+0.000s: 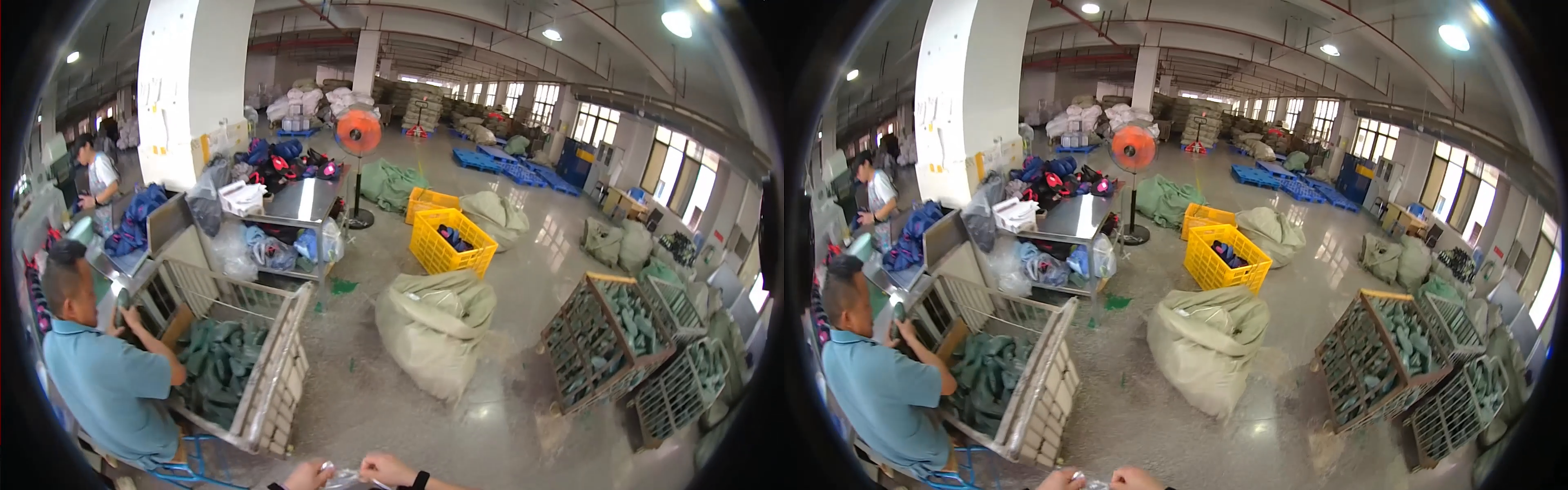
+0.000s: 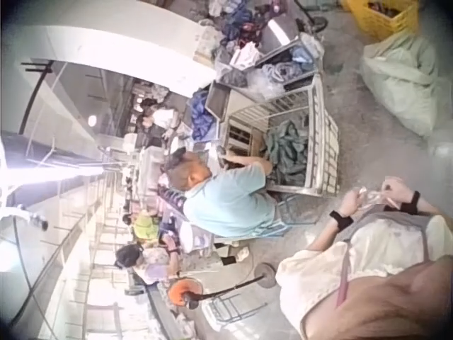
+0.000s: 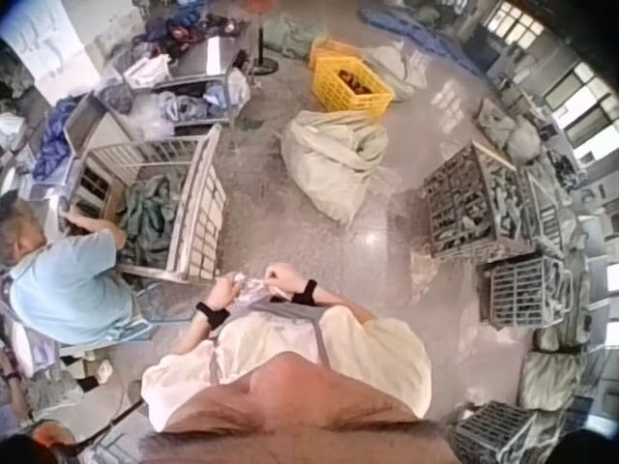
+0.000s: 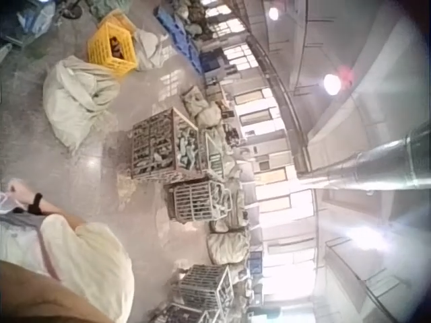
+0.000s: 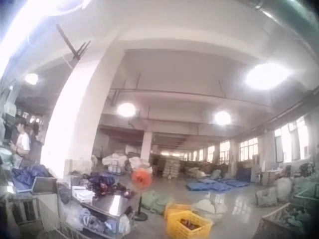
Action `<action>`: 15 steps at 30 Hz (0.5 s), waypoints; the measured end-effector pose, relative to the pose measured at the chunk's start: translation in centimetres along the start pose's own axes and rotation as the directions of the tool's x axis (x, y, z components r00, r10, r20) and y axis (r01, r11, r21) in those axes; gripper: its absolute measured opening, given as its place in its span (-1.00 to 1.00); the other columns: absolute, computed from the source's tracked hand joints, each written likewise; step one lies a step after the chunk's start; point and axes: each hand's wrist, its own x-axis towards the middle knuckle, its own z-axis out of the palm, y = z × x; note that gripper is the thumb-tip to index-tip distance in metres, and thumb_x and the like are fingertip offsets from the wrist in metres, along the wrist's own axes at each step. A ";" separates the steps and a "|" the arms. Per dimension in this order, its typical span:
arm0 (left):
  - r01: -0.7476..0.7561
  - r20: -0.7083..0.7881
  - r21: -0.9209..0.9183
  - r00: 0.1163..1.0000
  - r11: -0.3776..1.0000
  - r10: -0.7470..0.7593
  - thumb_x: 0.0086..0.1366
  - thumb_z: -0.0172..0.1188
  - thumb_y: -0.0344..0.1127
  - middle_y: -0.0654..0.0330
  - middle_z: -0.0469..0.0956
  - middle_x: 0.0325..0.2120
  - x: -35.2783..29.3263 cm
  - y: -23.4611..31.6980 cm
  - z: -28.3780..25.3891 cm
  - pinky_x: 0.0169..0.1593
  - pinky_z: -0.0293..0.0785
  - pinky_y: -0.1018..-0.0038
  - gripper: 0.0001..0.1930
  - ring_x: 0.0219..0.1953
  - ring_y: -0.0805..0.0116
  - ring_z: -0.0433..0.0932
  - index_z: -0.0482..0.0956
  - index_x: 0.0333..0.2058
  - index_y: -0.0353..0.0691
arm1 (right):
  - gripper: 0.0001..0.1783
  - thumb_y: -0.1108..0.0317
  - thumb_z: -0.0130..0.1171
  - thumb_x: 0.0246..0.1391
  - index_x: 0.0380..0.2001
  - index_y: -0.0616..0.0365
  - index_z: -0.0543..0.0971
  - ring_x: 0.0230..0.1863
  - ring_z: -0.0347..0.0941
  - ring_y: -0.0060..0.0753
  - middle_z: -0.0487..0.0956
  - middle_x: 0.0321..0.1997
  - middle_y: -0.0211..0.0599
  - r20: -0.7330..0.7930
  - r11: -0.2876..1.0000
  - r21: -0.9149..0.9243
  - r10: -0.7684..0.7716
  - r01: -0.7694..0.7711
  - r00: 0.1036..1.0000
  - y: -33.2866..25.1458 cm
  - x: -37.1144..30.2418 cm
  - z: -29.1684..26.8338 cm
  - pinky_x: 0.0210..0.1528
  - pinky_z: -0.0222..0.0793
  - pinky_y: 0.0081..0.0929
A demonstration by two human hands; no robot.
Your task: Gathering shoe components from bags and arranging them on an assembly line table.
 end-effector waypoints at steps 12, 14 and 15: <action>-0.678 0.278 -0.177 0.661 0.714 0.697 0.14 0.06 -0.23 0.10 0.39 -0.42 32.5 14.3 -3.8 -0.44 0.34 0.34 -0.79 -0.49 0.11 0.42 0.37 -0.47 -0.28 | -0.89 0.50 0.06 -0.30 -0.59 0.04 0.41 -0.50 0.40 -0.18 0.44 -0.57 -0.31 -0.517 0.859 -0.506 -0.225 -0.082 0.826 18.6 11.0 -20.4 -0.49 0.29 -0.32; -0.635 0.377 -0.131 0.678 0.761 0.631 0.13 0.07 -0.21 0.09 0.39 -0.47 37.4 14.4 -5.4 -0.46 0.31 0.32 -0.77 -0.52 0.11 0.41 0.36 -0.49 -0.29 | -0.89 0.52 0.04 -0.32 -0.61 0.06 0.39 -0.54 0.39 -0.15 0.43 -0.60 -0.28 -0.510 0.868 -0.495 -0.262 -0.030 0.819 22.4 14.0 -22.2 -0.53 0.29 -0.31; -0.613 0.397 -0.113 0.694 0.782 0.601 0.12 0.07 -0.20 0.09 0.37 -0.52 40.1 13.6 -5.9 -0.47 0.29 0.31 -0.75 -0.54 0.12 0.40 0.34 -0.52 -0.29 | -0.89 0.51 0.04 -0.31 -0.61 0.04 0.39 -0.55 0.40 -0.16 0.42 -0.61 -0.29 -0.505 0.853 -0.522 -0.300 -0.010 0.809 24.1 15.9 -23.3 -0.53 0.30 -0.32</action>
